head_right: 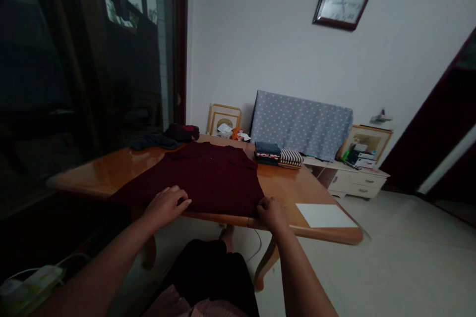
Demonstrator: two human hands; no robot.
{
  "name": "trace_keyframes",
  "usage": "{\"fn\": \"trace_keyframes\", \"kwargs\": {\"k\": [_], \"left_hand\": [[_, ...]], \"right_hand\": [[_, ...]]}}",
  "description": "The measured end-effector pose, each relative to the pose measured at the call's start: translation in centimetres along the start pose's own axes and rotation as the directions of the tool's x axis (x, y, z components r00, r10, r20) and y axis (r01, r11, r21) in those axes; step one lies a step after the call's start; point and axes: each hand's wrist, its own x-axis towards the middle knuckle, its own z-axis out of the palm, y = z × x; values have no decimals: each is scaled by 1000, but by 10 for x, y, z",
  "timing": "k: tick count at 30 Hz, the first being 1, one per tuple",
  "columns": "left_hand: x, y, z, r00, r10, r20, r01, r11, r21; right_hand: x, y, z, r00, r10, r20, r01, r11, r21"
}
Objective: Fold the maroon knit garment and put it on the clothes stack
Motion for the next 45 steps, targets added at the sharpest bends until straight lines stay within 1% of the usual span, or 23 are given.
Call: {"fn": "trace_keyframes", "kwargs": {"k": [3, 6, 9, 11, 14, 18, 20, 23, 26, 29, 32, 34, 37, 41, 45], "left_hand": [[7, -5, -4, 1000, -13, -5, 13, 1000, -4], [14, -15, -4, 998, -64, -11, 64, 998, 1], [18, -26, -1, 994, -106, 11, 106, 994, -11], [21, -34, -1, 994, -102, 36, 104, 993, -54], [29, -47, -7, 995, -85, 51, 91, 986, -140], [50, -69, -18, 990, -139, 26, 141, 979, -148], [63, -82, -20, 990, -139, 36, 143, 980, -136], [83, -99, -19, 989, -135, 56, 141, 982, -128], [108, -111, -16, 987, -147, 65, 154, 980, -128], [136, -120, -15, 983, -166, 76, 174, 978, -115], [169, -128, -15, 978, -190, 89, 197, 977, -78], [192, -133, -13, 973, -209, 100, 216, 975, -59], [228, -144, -7, 965, -237, 111, 243, 969, -44], [279, -161, 12, 960, -256, 110, 259, 966, -14], [330, -176, 40, 955, -275, 108, 273, 961, 34]], "right_hand": [[10, 5, 0, 1000, 18, -10, -18, 999, 27], [19, 11, 1, 1000, 13, -16, -12, 999, 50], [26, 18, 7, 997, -19, 68, 14, 997, 75], [30, 23, 10, 991, -27, 132, 15, 996, 90], [39, 29, 9, 983, -15, 184, -8, 992, 124], [55, 30, 2, 977, -39, 209, -5, 978, 207], [65, 29, 2, 975, -66, 214, 15, 972, 233], [80, 25, 4, 965, -117, 234, 57, 967, 250], [100, 17, 5, 962, -158, 221, 101, 963, 248], [126, 4, 4, 964, -191, 184, 135, 950, 280], [159, -10, 6, 962, -210, 176, 143, 934, 328], [185, -17, 12, 956, -225, 188, 152, 929, 338], [227, -27, 27, 950, -240, 199, 163, 927, 338], [282, -42, 52, 954, -224, 201, 150, 933, 326], [338, -56, 84, 978, -123, 170, 47, 919, 391]]}}
